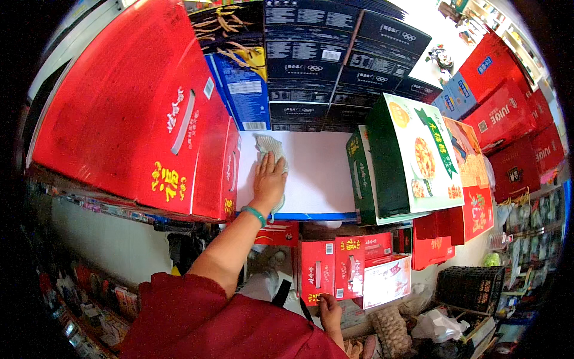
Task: The person repeatedly picks up red cardboard boxes from a pile on the floor and stacks them on a shelf. The person also wipes the shelf surface with a cloth between stacking actions.
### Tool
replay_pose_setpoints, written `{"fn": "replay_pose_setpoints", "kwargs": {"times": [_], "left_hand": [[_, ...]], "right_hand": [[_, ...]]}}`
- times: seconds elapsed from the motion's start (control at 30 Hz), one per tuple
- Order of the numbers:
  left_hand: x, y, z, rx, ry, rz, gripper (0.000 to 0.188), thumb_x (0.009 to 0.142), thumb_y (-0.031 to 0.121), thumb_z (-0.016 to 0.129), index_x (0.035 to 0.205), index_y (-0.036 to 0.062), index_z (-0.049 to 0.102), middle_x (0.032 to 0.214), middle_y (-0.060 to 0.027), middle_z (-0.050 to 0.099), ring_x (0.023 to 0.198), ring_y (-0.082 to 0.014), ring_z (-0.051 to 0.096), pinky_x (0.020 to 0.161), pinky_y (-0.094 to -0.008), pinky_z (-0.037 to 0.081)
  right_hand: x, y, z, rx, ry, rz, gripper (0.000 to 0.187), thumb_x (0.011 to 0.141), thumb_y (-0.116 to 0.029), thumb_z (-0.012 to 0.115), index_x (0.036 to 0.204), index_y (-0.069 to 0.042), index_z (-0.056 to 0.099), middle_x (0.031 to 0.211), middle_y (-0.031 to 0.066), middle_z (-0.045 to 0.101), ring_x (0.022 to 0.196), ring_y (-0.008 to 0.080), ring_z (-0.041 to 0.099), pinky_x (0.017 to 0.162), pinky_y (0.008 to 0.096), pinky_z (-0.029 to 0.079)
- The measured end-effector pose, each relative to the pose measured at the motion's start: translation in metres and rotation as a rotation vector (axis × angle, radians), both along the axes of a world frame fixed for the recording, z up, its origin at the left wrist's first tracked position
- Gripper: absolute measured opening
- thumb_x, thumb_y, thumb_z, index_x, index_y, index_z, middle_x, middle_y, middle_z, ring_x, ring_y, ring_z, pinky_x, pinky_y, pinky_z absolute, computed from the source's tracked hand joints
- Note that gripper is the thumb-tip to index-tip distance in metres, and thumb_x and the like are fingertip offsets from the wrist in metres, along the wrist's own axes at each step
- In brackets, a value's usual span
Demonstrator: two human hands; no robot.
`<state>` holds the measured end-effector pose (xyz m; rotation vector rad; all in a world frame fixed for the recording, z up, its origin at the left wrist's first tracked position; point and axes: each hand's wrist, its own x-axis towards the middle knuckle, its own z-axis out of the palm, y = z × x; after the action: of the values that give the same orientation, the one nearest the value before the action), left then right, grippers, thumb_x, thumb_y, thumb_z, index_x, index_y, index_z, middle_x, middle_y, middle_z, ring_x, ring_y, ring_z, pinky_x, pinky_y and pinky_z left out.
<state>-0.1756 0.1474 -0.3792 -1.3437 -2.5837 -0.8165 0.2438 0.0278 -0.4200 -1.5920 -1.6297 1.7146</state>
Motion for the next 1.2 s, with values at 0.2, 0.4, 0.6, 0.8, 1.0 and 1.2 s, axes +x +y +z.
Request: {"fn": "replay_pose_setpoints", "kwargs": {"times": [0.2,0.4,0.6,0.8,1.0,1.2], "left_hand": [[0.023,-0.023,-0.018,0.147,-0.005,-0.084,0.030,0.086,0.011,0.044,0.111,0.0061,0.060,0.131,-0.0192,0.048,0.124,-0.0306,0.043,0.105,-0.0412,0.030],[0.063,-0.086,-0.007,0.208,-0.017,-0.086,0.024,0.081,0.007,0.048,0.100,0.0069,0.062,0.121,-0.0158,0.056,0.117,-0.0302,0.050,0.097,-0.0418,0.038],[0.072,-0.106,-0.006,0.192,-0.053,0.105,0.024,0.085,0.012,0.045,0.100,0.0067,0.063,0.123,-0.0157,0.055,0.120,-0.0298,0.047,0.098,-0.0420,0.037],[0.072,-0.113,-0.011,0.221,-0.052,0.112,0.023,0.084,0.011,0.046,0.099,0.0047,0.062,0.123,-0.0168,0.054,0.120,-0.0310,0.046,0.098,-0.0423,0.036],[0.067,-0.114,-0.018,0.218,-0.007,0.062,0.021,0.083,0.010,0.047,0.098,0.0050,0.061,0.123,-0.0184,0.054,0.120,-0.0321,0.047,0.097,-0.0430,0.037],[0.063,-0.118,-0.013,0.187,-0.055,0.035,0.025,0.084,0.012,0.045,0.102,0.0069,0.063,0.124,-0.0177,0.054,0.120,-0.0315,0.047,0.097,-0.0431,0.038]], "right_hand": [[0.015,-0.015,-0.009,0.037,-0.021,0.071,0.021,0.091,-0.016,0.053,0.101,0.001,0.061,0.084,0.0105,0.066,0.077,0.0156,0.061,0.071,0.0282,0.047],[0.028,-0.015,-0.004,0.164,-0.155,0.349,0.022,0.090,-0.020,0.055,0.101,-0.002,0.060,0.086,0.0129,0.065,0.079,0.0199,0.062,0.068,0.0336,0.047],[0.034,-0.019,0.021,0.114,-0.075,0.399,0.020,0.092,-0.015,0.054,0.101,0.001,0.059,0.087,0.0095,0.064,0.083,0.0180,0.061,0.073,0.0301,0.048],[0.063,-0.035,0.021,0.040,-0.100,0.436,0.020,0.092,-0.012,0.051,0.103,0.004,0.057,0.094,0.0110,0.063,0.083,0.0176,0.062,0.076,0.0306,0.050],[0.061,-0.042,0.025,0.072,-0.099,0.487,0.020,0.091,-0.012,0.053,0.104,0.003,0.058,0.092,0.0111,0.064,0.083,0.0171,0.063,0.074,0.0296,0.050],[0.033,-0.048,0.036,0.052,-0.121,0.383,0.020,0.091,-0.015,0.054,0.102,0.001,0.060,0.088,0.0099,0.065,0.081,0.0156,0.062,0.072,0.0282,0.047]]}}
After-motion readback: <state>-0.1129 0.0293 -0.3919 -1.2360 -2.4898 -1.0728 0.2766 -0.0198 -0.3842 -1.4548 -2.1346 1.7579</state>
